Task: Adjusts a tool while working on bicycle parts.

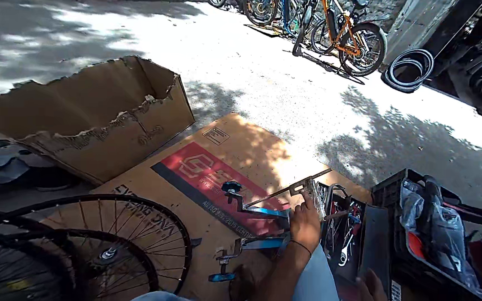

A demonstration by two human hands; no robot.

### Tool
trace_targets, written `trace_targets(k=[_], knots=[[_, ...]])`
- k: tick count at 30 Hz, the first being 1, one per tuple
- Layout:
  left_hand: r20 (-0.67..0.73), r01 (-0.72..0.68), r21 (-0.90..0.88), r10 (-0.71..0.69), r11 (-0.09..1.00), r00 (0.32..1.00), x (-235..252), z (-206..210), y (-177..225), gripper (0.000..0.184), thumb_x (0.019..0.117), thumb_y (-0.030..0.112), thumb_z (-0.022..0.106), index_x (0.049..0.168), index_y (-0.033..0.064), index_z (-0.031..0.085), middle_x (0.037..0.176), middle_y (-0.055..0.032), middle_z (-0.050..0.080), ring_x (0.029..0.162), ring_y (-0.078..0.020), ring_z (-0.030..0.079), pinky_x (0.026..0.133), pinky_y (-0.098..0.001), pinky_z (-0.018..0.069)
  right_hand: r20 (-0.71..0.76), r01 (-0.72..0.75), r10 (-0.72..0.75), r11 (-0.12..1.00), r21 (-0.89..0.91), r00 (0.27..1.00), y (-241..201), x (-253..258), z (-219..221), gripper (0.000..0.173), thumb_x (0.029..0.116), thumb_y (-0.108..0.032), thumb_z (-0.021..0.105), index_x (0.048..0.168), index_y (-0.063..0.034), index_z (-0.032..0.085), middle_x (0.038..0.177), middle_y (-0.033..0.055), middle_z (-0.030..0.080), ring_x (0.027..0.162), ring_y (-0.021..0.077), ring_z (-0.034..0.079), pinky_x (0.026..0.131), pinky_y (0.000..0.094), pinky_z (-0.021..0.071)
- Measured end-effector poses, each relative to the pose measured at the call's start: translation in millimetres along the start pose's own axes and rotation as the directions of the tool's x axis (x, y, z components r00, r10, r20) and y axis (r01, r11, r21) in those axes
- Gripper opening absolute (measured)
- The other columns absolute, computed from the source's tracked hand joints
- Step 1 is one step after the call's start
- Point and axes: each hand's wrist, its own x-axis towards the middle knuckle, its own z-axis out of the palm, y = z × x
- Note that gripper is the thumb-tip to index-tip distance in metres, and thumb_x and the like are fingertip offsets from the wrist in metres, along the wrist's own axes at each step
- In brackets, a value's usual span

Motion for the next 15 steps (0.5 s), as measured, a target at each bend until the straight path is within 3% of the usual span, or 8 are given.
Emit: trace_targets(k=[3, 5, 7, 9, 11, 12, 13, 15], knots=[[0.02, -0.088, 0.009, 0.088, 0.996, 0.996, 6, 14, 9, 0.104, 0.0843, 0.01, 0.073, 0.164, 0.0013, 0.006, 0.147, -0.02, 0.054, 0.125, -0.0342, 0.061, 0.103, -0.0495, 0.0492, -0.062, 0.414, -0.424, 0.9, -0.134, 0.903, -121, 61, -29, 0.066, 0.0994, -0.043, 0.053, 0.149, 0.0001, 0.048, 0.15, 0.0194, 0.052, 0.141, 0.0295, 0.049, 0.117, 0.0502, 0.0409], [0.036, -0.15, 0.038, 0.149, 0.988, 0.988, 4, 17, 4, 0.104, 0.0832, 0.011, 0.073, 0.165, 0.0049, 0.008, 0.147, -0.0177, 0.055, 0.125, -0.0334, 0.061, 0.103, -0.05, 0.0484, 0.051, 0.583, -0.607, 0.733, -0.35, 0.793, -196, 99, -38, 0.064, 0.0995, -0.05, 0.05, 0.147, -0.007, 0.054, 0.15, 0.0115, 0.054, 0.144, 0.0296, 0.045, 0.121, 0.0585, 0.032], [0.093, -0.193, 0.089, 0.185, 0.977, 0.978, 3, 12, -4, 0.094, 0.0843, 0.011, 0.07, 0.163, 0.0059, 0.019, 0.145, -0.0153, 0.057, 0.129, -0.0324, 0.059, 0.108, -0.051, 0.0441, 0.237, 0.677, -0.666, 0.542, -0.499, 0.707, -260, 132, -23, 0.063, 0.0993, -0.054, 0.048, 0.144, -0.0109, 0.057, 0.151, 0.0111, 0.054, 0.145, 0.0317, 0.043, 0.122, 0.0604, 0.0259], [0.155, -0.214, 0.126, 0.194, 0.969, 0.969, 1, 4, -13, 0.068, 0.0839, 0.01, 0.069, 0.148, 0.005, 0.045, 0.14, -0.0134, 0.059, 0.13, -0.0307, 0.056, 0.109, -0.0502, 0.0423, 0.47, 0.699, -0.523, 0.448, -0.558, 0.711, -304, 156, 11, 0.071, 0.0989, -0.065, 0.043, 0.148, -0.0156, 0.054, 0.154, 0.012, 0.051, 0.147, 0.0321, 0.041, 0.123, 0.0587, 0.0238], [0.145, -0.237, 0.125, 0.218, 0.964, 0.965, 1, 1, -26, 0.072, 0.0819, 0.008, 0.069, 0.151, 0.0127, 0.047, 0.142, -0.0104, 0.059, 0.134, -0.029, 0.053, 0.112, -0.0507, 0.0397, 0.652, 0.719, -0.315, 0.405, -0.565, 0.69, -324, 175, 57, 0.072, 0.0971, -0.069, 0.047, 0.142, -0.0134, 0.059, 0.138, 0.0148, 0.062, 0.132, 0.0334, 0.056, 0.111, 0.0597, 0.0399], [0.103, -0.251, 0.126, 0.239, 0.96, 0.966, 0, 3, -35, 0.081, 0.0804, 0.007, 0.068, 0.156, 0.019, 0.043, 0.143, -0.0086, 0.058, 0.134, -0.0285, 0.053, 0.112, -0.0515, 0.0389, 0.717, 0.711, -0.188, 0.438, -0.551, 0.671, -326, 183, 80, 0.066, 0.0973, -0.065, 0.051, 0.131, -0.0101, 0.065, 0.121, 0.0169, 0.069, 0.114, 0.0356, 0.066, 0.096, 0.0628, 0.0499], [0.031, -0.253, 0.129, 0.252, 0.959, 0.967, -1, 7, -45, 0.087, 0.0785, 0.007, 0.068, 0.158, 0.0259, 0.04, 0.144, -0.0071, 0.058, 0.135, -0.0282, 0.051, 0.113, -0.0528, 0.0371, 0.758, 0.686, -0.063, 0.478, -0.548, 0.649, -325, 187, 97, 0.057, 0.0985, -0.058, 0.055, 0.117, -0.0061, 0.07, 0.107, 0.0187, 0.071, 0.102, 0.0374, 0.069, 0.084, 0.0649, 0.0529], [-0.18, -0.186, 0.047, 0.192, 0.981, 0.965, -7, 22, -72, 0.089, 0.0749, 0.013, 0.073, 0.157, 0.0305, 0.044, 0.154, -0.0114, 0.049, 0.145, -0.035, 0.04, 0.118, -0.0599, 0.0284, 0.749, 0.637, 0.085, 0.468, -0.613, 0.658, -333, 180, 113, 0.042, 0.0977, -0.044, 0.057, 0.091, -0.0042, 0.068, 0.091, 0.0184, 0.069, 0.089, 0.0372, 0.068, 0.072, 0.063, 0.0512]])
